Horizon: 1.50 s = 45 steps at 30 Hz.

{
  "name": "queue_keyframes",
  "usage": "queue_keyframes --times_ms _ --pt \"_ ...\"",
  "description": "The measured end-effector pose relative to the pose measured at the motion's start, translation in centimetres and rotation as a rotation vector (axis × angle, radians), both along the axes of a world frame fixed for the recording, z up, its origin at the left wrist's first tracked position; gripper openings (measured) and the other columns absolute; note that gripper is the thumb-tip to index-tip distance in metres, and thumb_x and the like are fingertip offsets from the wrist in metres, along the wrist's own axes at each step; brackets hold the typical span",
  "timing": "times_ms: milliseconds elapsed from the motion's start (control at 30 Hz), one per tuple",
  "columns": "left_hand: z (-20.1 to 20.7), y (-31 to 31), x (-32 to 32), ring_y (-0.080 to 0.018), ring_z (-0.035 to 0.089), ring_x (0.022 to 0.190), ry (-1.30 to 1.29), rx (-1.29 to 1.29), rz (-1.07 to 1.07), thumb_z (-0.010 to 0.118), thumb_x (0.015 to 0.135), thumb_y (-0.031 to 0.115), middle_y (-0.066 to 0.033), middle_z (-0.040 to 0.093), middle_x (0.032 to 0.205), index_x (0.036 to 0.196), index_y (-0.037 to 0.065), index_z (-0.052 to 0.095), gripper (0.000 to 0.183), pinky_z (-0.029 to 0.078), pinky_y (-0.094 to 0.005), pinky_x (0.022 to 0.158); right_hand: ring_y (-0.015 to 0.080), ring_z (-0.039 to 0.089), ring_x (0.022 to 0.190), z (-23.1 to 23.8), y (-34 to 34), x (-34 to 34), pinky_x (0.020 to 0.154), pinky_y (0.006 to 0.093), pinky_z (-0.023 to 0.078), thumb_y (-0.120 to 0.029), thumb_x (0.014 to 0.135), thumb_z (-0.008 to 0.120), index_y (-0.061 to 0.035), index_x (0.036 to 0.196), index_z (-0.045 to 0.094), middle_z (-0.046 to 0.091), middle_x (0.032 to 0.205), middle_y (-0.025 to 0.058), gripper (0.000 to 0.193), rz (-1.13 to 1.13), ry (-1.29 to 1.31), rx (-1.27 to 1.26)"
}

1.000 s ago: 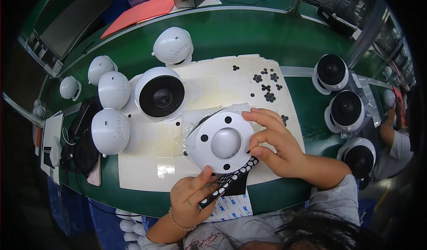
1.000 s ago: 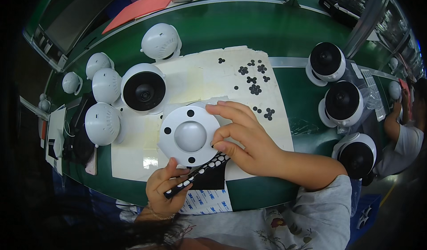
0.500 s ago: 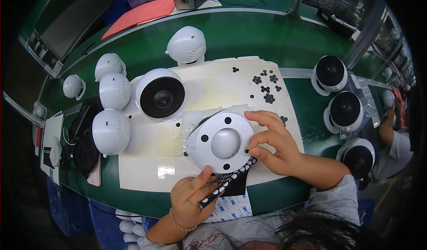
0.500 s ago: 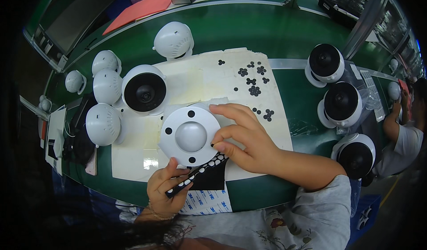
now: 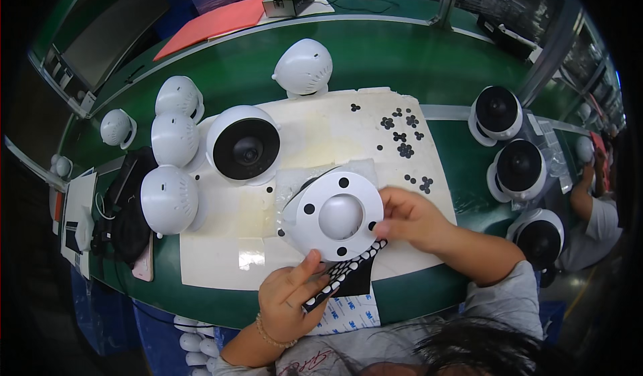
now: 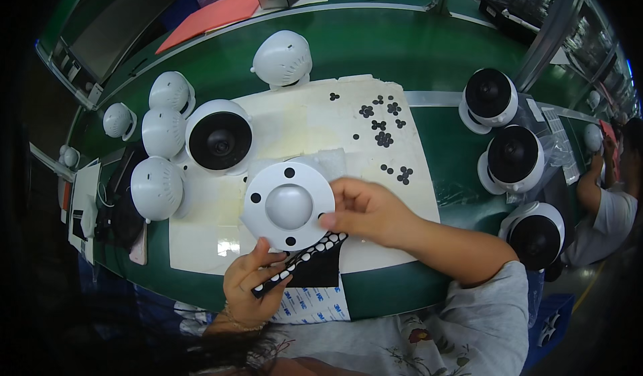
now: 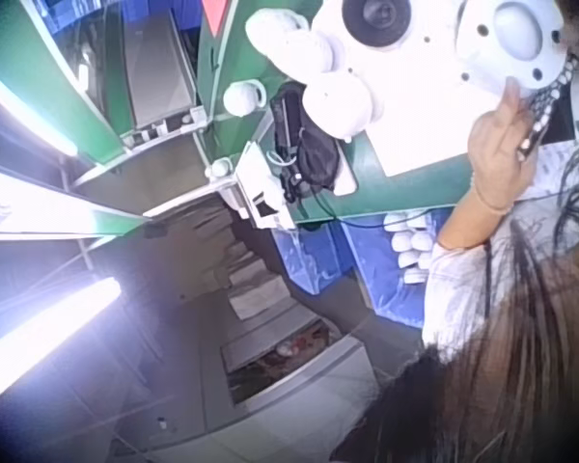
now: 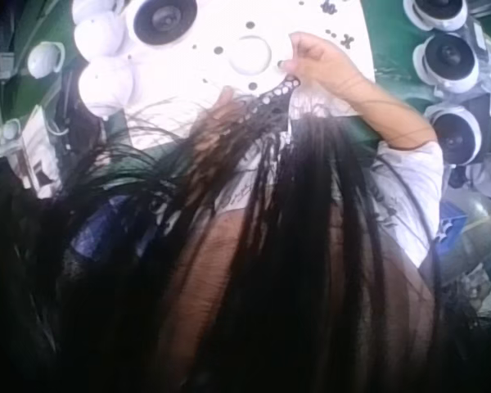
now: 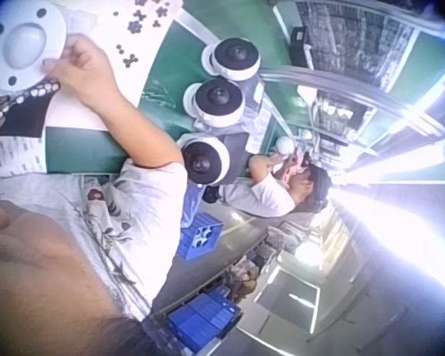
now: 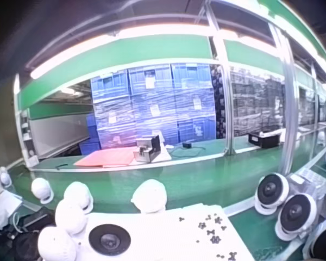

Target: The person repeatedly picks up white dome security camera housings from a green workbench, places them on a white mat, and applies small black circular stickers to the bottom of each unit. After applying the stickers, the person moves the finished camera to the right side of the table. The process is repeated for multiple units throughout the clip.

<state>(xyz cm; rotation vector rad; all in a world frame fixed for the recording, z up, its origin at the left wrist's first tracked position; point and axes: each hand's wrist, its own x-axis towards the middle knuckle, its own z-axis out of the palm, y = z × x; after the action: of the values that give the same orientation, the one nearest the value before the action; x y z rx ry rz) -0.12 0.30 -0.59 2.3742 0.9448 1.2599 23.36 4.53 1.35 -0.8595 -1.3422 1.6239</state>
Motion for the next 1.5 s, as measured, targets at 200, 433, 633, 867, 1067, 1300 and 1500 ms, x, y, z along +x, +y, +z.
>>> queue_keyframes --times_ms 200,433,633,867,1067,1300,1500 --pt "0.5 -0.3 -0.7 -0.0248 0.063 0.081 0.034 -0.064 -0.072 0.072 0.055 -0.002 -0.0178 0.052 0.118 0.081 0.003 0.061 0.028 0.048 -0.0310 0.064 0.0093 0.057 0.074 2.0 4.6 1.6 0.069 0.0225 0.047 -0.017 0.082 0.053 -0.0018 0.103 0.054 0.060 0.086 0.0037 0.026 -0.329 0.302 -0.169" --pt "1.0 0.0 -0.2 -0.0223 0.064 0.081 0.015 -0.056 -0.098 0.072 0.058 0.001 -0.0171 0.056 0.113 0.081 0.002 0.061 0.025 0.048 -0.0287 0.064 0.0225 0.058 0.077 -3.4 16.4 11.0 0.068 0.0338 0.046 -0.021 0.084 0.051 -0.0052 0.095 0.062 0.060 0.086 0.0103 0.022 -0.849 -1.247 1.011" --pt "0.9 0.2 -0.4 -0.0222 0.063 0.080 -0.031 -0.104 -0.118 0.073 0.060 0.003 -0.0154 0.060 0.106 0.083 0.002 0.061 0.026 0.049 -0.0290 0.065 0.0294 0.056 0.090 -3.5 19.2 9.7 0.079 0.0397 0.044 -0.030 0.086 0.046 -0.0045 0.091 0.062 0.060 0.096 0.0132 0.031 -0.616 -1.552 0.522" --pt "0.8 0.0 -0.4 -0.0244 0.061 0.078 -0.055 -0.166 -0.129 0.066 0.059 0.004 -0.0110 0.059 0.108 0.090 0.002 0.059 0.032 0.049 -0.0314 0.066 0.0315 0.050 0.104 -5.1 20.4 -1.6 0.089 0.0397 0.038 -0.037 0.081 0.054 -0.0043 0.103 0.058 0.054 0.112 0.0137 0.039 -0.531 -1.289 1.065" --pt "1.7 0.3 0.0 -0.0247 0.060 0.081 -0.041 -0.209 -0.151 0.064 0.060 0.002 -0.0100 0.060 0.103 0.093 0.003 0.060 0.034 0.049 -0.0318 0.068 0.0301 0.054 0.085 -0.8 23.8 1.5 0.075 0.0385 0.042 -0.031 0.075 0.064 -0.0092 0.100 0.060 0.058 0.092 0.0140 0.034 -0.703 -1.097 0.820" --pt "1.1 -0.3 -0.9 -0.0239 0.060 0.078 -0.040 -0.173 -0.148 0.063 0.058 0.002 -0.0078 0.062 0.095 0.098 0.005 0.061 0.040 0.048 -0.0319 0.067 0.0090 0.053 0.058 4.9 10.4 -0.2 0.054 0.0212 0.040 -0.027 0.085 0.056 -0.0022 0.091 0.053 0.059 0.069 0.0051 0.026 -0.459 -0.218 0.226" --pt "2.1 -0.5 -1.0 -0.0253 0.061 0.068 -0.103 -0.164 -0.116 0.069 0.058 -0.001 -0.0128 0.063 0.080 0.090 0.000 0.061 0.033 0.048 -0.0313 0.061 0.0063 0.052 0.059 4.0 2.5 -2.5 0.055 0.0200 0.040 -0.023 0.088 0.053 -0.0029 0.098 0.047 0.060 0.066 0.0017 0.023 -0.164 -0.175 -0.138"
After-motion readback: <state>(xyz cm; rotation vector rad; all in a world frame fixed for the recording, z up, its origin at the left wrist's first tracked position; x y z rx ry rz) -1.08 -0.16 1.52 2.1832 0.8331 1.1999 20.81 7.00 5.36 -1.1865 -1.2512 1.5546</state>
